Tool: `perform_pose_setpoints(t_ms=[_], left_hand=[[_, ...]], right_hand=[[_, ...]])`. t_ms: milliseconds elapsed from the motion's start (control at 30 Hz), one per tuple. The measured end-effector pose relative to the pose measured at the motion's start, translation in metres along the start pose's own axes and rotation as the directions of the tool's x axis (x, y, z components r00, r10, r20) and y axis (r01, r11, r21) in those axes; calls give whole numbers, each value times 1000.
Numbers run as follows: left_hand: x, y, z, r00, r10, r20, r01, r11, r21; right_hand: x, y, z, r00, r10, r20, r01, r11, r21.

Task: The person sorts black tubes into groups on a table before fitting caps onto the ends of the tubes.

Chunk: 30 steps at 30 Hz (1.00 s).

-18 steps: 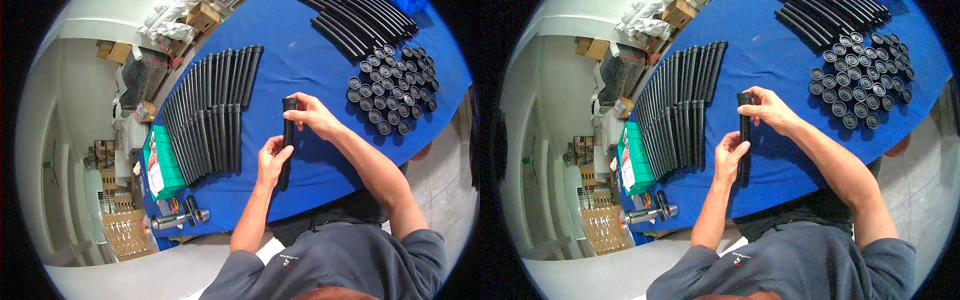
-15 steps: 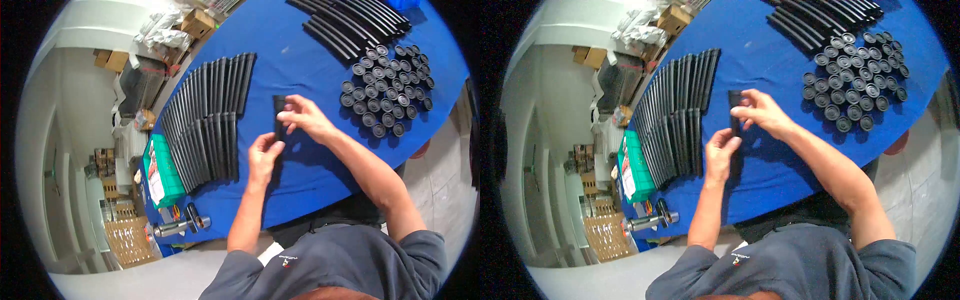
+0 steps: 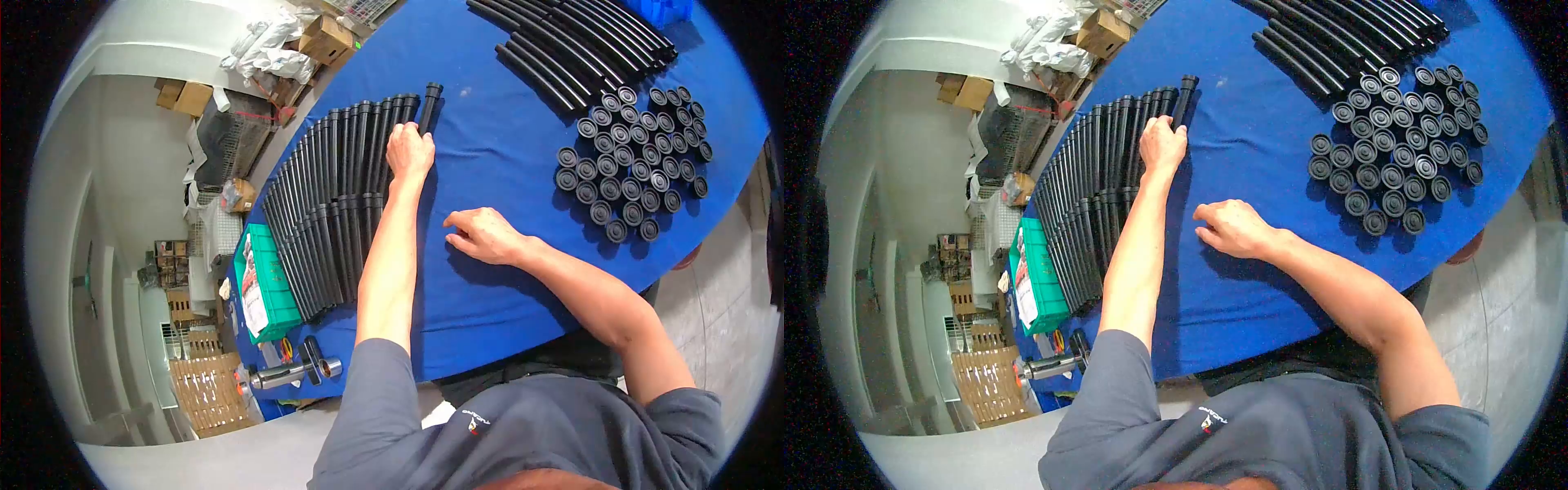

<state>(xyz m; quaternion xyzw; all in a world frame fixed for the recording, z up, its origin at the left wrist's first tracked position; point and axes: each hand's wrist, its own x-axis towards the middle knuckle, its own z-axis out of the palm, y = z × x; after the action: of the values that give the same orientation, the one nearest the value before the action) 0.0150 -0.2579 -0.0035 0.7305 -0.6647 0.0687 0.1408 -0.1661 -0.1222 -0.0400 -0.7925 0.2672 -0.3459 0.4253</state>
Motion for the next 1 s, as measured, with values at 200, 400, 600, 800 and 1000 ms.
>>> perform_pose_setpoints(t_ms=[200,400,600,800,1000], left_hand=[[8,-7,0,998,-5,68,-5,990,141],[1,-17,-1,998,0,65,-9,991,134],[3,-23,0,996,-71,60,67,995,73],[7,-21,-13,996,-18,86,9,995,102],[19,66,6,895,382,-229,-422,891,-167]], right_hand=[[1,-1,-2,1000,28,3,-28,1000,13],[1,-2,-3,999,42,9,-42,999,14],[2,5,3,1000,13,-6,-13,1000,13],[-1,7,5,1000,8,-17,-8,1000,-4],[-2,4,7,999,2,-49,-1,1000,15]])
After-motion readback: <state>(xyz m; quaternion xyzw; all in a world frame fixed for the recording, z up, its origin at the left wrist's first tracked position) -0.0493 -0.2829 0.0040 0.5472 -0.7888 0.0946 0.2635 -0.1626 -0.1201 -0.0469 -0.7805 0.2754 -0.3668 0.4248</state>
